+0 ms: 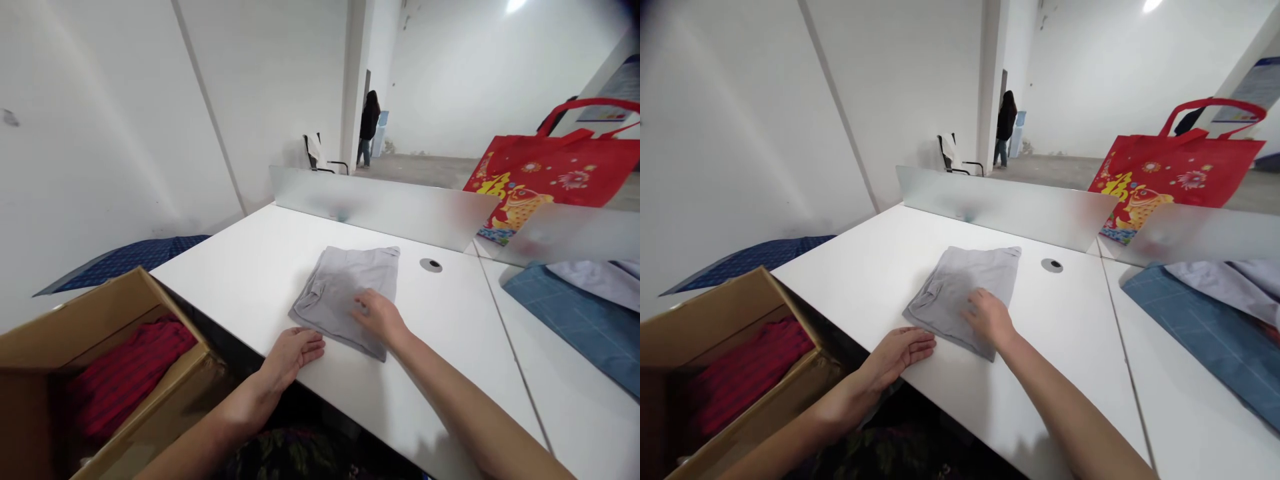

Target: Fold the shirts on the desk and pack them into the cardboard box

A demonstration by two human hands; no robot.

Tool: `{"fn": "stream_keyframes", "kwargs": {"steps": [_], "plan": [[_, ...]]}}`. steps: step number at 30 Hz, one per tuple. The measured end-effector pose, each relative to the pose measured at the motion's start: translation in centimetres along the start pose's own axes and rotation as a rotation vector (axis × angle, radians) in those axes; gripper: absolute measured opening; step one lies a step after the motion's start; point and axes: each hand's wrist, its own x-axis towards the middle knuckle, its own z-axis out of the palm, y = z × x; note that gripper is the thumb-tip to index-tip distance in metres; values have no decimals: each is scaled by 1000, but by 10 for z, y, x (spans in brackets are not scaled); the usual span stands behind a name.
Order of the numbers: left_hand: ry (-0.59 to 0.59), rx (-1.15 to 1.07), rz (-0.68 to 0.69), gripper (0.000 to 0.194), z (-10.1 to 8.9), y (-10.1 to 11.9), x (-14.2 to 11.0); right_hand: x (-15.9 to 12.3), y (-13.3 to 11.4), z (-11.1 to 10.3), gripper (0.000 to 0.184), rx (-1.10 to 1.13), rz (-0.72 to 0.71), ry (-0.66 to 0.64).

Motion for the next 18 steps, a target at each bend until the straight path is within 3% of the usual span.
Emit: {"fn": "stream_keyframes", "kwargs": {"steps": [3,5,8,11,14,18], "plan": [[14,-25,-2,15,0,-4,1,-35,-9,0,24,-161,-298,-127],[25,-34,5,15,-1,-7,1,-49,-17,7,17,-315,-394,-133],[34,-31,6,21,2,-12,0,-50,-24,13,21,-419,-399,-138],[-25,-32,5,31,12,-20,1,-42,-29,6,21,-353,-317,-132],[-97,-46,36,35,26,-23,-6,-46,-40,-4,21,-198,-279,-122],[-9,75,194,32,29,-20,-42,-60,-34,-12,13,193,-246,-262]]}}
